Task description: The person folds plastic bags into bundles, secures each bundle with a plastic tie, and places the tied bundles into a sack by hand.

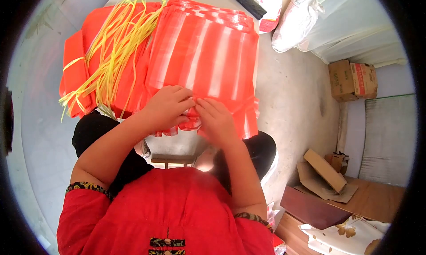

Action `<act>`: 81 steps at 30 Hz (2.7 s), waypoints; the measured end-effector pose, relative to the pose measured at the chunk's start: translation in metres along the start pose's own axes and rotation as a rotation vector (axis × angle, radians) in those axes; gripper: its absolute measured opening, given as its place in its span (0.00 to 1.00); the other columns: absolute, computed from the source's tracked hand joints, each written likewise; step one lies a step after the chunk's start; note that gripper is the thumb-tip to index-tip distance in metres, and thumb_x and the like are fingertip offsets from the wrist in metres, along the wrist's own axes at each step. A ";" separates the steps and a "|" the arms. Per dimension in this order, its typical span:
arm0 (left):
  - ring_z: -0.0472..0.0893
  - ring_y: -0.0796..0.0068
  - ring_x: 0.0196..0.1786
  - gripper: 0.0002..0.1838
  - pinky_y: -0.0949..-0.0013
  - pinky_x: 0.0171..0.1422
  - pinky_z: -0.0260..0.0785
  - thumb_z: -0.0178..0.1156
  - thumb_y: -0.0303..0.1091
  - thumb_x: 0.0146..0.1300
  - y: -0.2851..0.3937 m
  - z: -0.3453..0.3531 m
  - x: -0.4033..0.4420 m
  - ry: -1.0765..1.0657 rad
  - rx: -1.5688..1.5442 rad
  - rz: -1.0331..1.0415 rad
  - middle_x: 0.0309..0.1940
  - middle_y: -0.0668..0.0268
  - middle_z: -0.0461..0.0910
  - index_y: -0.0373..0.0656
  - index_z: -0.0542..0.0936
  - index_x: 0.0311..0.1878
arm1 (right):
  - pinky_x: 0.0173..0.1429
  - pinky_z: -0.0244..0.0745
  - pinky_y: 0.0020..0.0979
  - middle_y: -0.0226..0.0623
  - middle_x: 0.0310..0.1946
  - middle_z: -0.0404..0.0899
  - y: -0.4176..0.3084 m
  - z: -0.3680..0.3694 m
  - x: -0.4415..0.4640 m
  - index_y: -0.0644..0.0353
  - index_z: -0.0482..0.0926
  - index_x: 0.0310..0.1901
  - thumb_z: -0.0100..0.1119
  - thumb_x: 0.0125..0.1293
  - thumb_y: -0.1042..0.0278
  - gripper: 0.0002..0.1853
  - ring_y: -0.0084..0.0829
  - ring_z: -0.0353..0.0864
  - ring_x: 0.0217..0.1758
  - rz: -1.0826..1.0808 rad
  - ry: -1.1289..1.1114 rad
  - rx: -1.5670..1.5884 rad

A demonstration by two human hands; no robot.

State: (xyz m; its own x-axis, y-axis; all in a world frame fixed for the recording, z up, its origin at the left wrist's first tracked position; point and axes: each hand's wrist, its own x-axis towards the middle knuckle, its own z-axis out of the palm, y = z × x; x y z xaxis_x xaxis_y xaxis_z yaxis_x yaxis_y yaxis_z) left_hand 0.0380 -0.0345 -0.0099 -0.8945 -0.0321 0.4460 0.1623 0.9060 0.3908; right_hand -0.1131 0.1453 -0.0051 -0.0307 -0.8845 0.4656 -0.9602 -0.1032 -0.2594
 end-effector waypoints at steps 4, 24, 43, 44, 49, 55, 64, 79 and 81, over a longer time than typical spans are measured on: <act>0.82 0.59 0.53 0.14 0.57 0.60 0.75 0.66 0.30 0.59 -0.001 -0.002 -0.003 -0.021 0.080 0.014 0.51 0.62 0.82 0.43 0.83 0.49 | 0.64 0.84 0.43 0.44 0.56 0.87 0.005 -0.001 -0.003 0.67 0.84 0.54 0.70 0.56 0.82 0.21 0.48 0.85 0.60 0.056 -0.023 0.006; 0.86 0.53 0.48 0.12 0.53 0.52 0.77 0.68 0.30 0.62 -0.018 -0.049 -0.016 -0.093 -0.058 -0.372 0.41 0.55 0.87 0.40 0.86 0.48 | 0.52 0.81 0.41 0.48 0.43 0.87 -0.001 -0.044 0.021 0.60 0.84 0.53 0.60 0.74 0.69 0.11 0.47 0.87 0.47 0.495 -0.274 0.141; 0.87 0.47 0.49 0.16 0.51 0.52 0.78 0.66 0.39 0.71 -0.037 -0.053 -0.015 -0.037 -0.161 -0.863 0.43 0.51 0.87 0.40 0.76 0.53 | 0.48 0.78 0.44 0.44 0.36 0.84 0.045 -0.018 0.064 0.61 0.83 0.43 0.63 0.73 0.60 0.11 0.46 0.84 0.42 0.719 -0.234 0.115; 0.87 0.46 0.48 0.16 0.50 0.51 0.77 0.65 0.39 0.71 -0.037 -0.053 -0.014 -0.056 -0.141 -0.872 0.43 0.51 0.87 0.40 0.75 0.52 | 0.48 0.79 0.44 0.43 0.38 0.85 0.047 -0.015 0.057 0.60 0.84 0.44 0.65 0.71 0.62 0.10 0.44 0.85 0.42 0.640 -0.141 0.043; 0.86 0.44 0.46 0.15 0.46 0.50 0.76 0.64 0.39 0.71 -0.037 -0.048 -0.016 -0.050 -0.068 -0.850 0.41 0.52 0.87 0.40 0.74 0.51 | 0.60 0.80 0.45 0.41 0.54 0.86 0.047 -0.018 0.021 0.59 0.84 0.53 0.73 0.64 0.68 0.16 0.45 0.84 0.57 0.270 -0.031 -0.212; 0.83 0.48 0.57 0.16 0.50 0.60 0.76 0.66 0.36 0.67 -0.029 -0.045 -0.013 -0.028 0.206 -0.642 0.52 0.53 0.85 0.40 0.78 0.53 | 0.80 0.66 0.50 0.45 0.75 0.73 0.006 -0.023 0.010 0.58 0.78 0.66 0.64 0.61 0.78 0.29 0.47 0.71 0.78 0.133 -0.222 -0.121; 0.76 0.50 0.71 0.34 0.54 0.78 0.68 0.72 0.35 0.54 -0.021 -0.054 -0.018 -0.092 0.155 -0.172 0.67 0.54 0.79 0.36 0.79 0.66 | 0.81 0.66 0.48 0.45 0.73 0.75 0.025 -0.032 0.006 0.61 0.78 0.67 0.61 0.58 0.86 0.32 0.51 0.70 0.78 0.167 -0.261 -0.157; 0.81 0.54 0.69 0.27 0.57 0.74 0.74 0.66 0.19 0.55 -0.032 -0.066 -0.030 -0.035 -0.010 -0.298 0.63 0.55 0.85 0.38 0.85 0.61 | 0.73 0.77 0.38 0.43 0.66 0.83 0.041 -0.073 0.011 0.56 0.82 0.67 0.63 0.65 0.83 0.27 0.41 0.82 0.70 0.480 -0.327 0.137; 0.84 0.55 0.63 0.23 0.58 0.68 0.76 0.67 0.21 0.57 -0.031 -0.076 -0.029 -0.073 -0.120 -0.379 0.57 0.55 0.87 0.37 0.86 0.58 | 0.65 0.79 0.34 0.42 0.58 0.88 0.042 -0.083 0.008 0.60 0.85 0.61 0.63 0.68 0.81 0.20 0.35 0.86 0.60 0.580 -0.330 0.182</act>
State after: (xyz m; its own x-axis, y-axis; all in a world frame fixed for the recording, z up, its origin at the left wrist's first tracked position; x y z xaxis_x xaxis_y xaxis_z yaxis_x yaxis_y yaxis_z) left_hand 0.0908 -0.0939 0.0261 -0.9270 -0.3200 0.1955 -0.1406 0.7799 0.6098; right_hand -0.1769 0.1717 0.0579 -0.4113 -0.9091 -0.0659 -0.7516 0.3791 -0.5398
